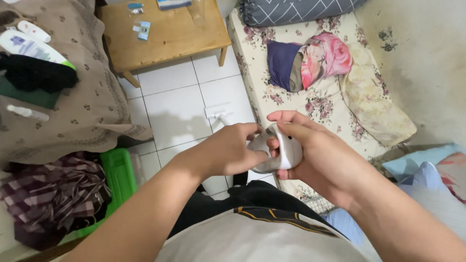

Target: Assembling a handheld vacuum cleaner by connecting the main unit to the extension rod and the vacuum head.

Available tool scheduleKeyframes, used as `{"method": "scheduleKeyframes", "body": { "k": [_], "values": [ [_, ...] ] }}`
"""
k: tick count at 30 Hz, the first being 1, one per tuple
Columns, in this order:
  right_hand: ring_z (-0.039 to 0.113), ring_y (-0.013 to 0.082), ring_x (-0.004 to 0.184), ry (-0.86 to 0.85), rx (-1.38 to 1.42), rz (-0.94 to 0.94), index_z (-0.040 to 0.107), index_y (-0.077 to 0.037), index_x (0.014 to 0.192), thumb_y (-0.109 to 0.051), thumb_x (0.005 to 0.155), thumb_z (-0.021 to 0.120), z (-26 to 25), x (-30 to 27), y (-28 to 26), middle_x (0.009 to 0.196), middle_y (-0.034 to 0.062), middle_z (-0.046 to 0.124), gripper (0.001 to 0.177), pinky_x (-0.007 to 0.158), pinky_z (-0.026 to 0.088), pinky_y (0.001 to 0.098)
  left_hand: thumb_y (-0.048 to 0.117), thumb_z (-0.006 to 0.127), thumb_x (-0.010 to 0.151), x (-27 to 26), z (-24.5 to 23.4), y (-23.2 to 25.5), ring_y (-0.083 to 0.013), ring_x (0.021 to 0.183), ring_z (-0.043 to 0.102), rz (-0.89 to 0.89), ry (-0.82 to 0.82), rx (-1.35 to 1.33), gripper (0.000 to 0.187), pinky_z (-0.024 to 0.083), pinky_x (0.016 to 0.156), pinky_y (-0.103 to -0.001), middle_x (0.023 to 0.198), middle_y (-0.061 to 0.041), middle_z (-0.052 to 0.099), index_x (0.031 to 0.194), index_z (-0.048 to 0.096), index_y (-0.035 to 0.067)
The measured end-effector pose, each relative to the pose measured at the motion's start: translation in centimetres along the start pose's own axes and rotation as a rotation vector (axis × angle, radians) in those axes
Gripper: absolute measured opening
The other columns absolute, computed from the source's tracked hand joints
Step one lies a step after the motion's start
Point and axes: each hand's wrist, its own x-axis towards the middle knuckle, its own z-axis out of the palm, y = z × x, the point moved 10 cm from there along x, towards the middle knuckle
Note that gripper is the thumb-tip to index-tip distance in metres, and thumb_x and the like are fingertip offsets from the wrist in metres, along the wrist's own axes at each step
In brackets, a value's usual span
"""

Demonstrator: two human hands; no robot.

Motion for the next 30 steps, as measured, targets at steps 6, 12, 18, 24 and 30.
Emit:
{"method": "scheduleKeyframes", "body": {
  "k": [6, 12, 18, 24, 30],
  "values": [
    [0.054, 0.0136, 0.067, 0.072, -0.025, -0.007, 0.056, -0.019, 0.121, -0.029, 0.101, 0.049, 0.6, 0.1, 0.7, 0.078, 0.0006, 0.057, 0.023, 0.057, 0.045, 0.0347, 0.031, 0.067, 0.075, 0.0, 0.6, -1.3, -0.0254, 0.094, 0.076, -0.018, 0.005, 0.008, 0.051, 0.056, 0.082, -0.035, 0.102, -0.015, 0.078, 0.118, 0.068, 0.006],
    [0.051, 0.0117, 0.067, 0.105, -0.144, -0.097, 0.059, -0.019, 0.114, -0.030, 0.103, 0.048, -0.8, 4.9, 3.9, 0.076, -0.0012, 0.054, 0.019, 0.061, 0.044, 0.0323, 0.034, 0.073, 0.077, 2.9, 2.3, -5.1, -0.0295, 0.116, 0.066, -0.087, 0.022, 0.066, 0.075, 0.051, 0.098, -0.037, 0.124, -0.019, 0.067, 0.141, 0.048, 0.005],
    [0.055, 0.0102, 0.069, 0.181, -0.234, -0.046, 0.061, -0.020, 0.110, -0.029, 0.099, 0.049, -1.1, 2.0, 3.2, 0.080, -0.0037, 0.062, 0.018, 0.061, 0.045, 0.0328, 0.033, 0.069, 0.076, 2.6, 3.5, -4.4, -0.0291, 0.115, 0.070, -0.025, 0.020, 0.060, 0.067, 0.053, 0.099, -0.036, 0.122, -0.018, 0.072, 0.135, 0.057, 0.005],
    [0.057, 0.0108, 0.080, 0.190, -0.253, 0.009, 0.066, -0.022, 0.124, -0.031, 0.106, 0.052, -2.9, -2.5, 3.3, 0.086, -0.0014, 0.061, 0.025, 0.065, 0.048, 0.0329, 0.035, 0.069, 0.073, -1.4, 3.6, -0.2, -0.0271, 0.106, 0.075, -0.014, -0.099, 0.028, 0.062, 0.057, 0.093, -0.035, 0.111, -0.018, 0.077, 0.127, 0.064, 0.003],
    [0.055, 0.0087, 0.072, 0.283, -0.225, 0.061, 0.064, -0.022, 0.110, -0.035, 0.098, 0.055, -0.6, -3.5, 4.0, 0.078, -0.0030, 0.060, 0.019, 0.063, 0.046, 0.0298, 0.031, 0.071, 0.072, -0.7, 4.2, -2.4, -0.0271, 0.107, 0.073, 0.008, -0.088, 0.035, 0.062, 0.055, 0.093, -0.035, 0.114, -0.015, 0.075, 0.129, 0.065, 0.008]
  ]
}}
